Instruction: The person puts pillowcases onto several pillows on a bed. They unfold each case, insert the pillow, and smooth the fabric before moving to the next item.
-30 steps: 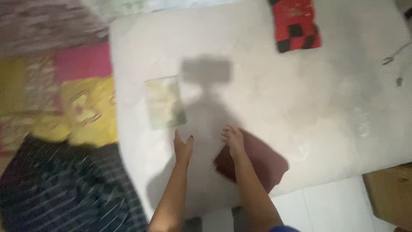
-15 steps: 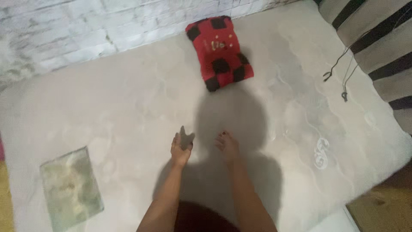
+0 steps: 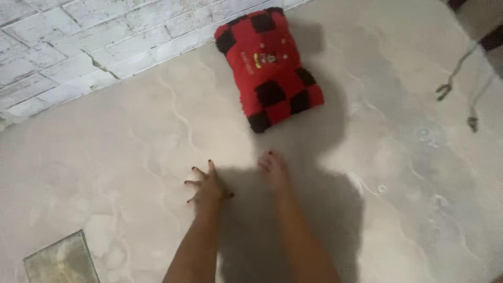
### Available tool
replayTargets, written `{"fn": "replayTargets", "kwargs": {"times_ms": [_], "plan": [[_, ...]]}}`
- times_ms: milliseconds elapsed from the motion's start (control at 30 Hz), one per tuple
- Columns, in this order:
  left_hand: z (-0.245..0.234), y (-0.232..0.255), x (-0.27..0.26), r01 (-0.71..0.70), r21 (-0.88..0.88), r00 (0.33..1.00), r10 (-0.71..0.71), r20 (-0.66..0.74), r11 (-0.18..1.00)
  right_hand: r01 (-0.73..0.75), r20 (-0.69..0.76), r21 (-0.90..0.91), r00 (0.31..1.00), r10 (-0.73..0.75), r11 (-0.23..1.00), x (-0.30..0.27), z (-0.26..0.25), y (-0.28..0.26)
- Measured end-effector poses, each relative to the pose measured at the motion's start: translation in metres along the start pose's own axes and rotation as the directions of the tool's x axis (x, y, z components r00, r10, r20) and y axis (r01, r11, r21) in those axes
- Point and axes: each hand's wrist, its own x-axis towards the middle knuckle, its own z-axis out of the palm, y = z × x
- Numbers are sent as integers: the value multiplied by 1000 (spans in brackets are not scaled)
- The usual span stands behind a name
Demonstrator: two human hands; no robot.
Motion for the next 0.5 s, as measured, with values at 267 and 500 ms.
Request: {"fn": "replayTargets", "kwargs": {"times_ms": [267, 500], "plan": [[-5, 9, 10, 38, 27, 999, -38, 12, 999, -225, -305, -180, 938, 163, 958, 102, 61, -18], [-1, 10, 10, 31, 30, 999, -30, -38, 999, -177, -406, -91, 905, 126, 980, 90, 47, -9]]}}
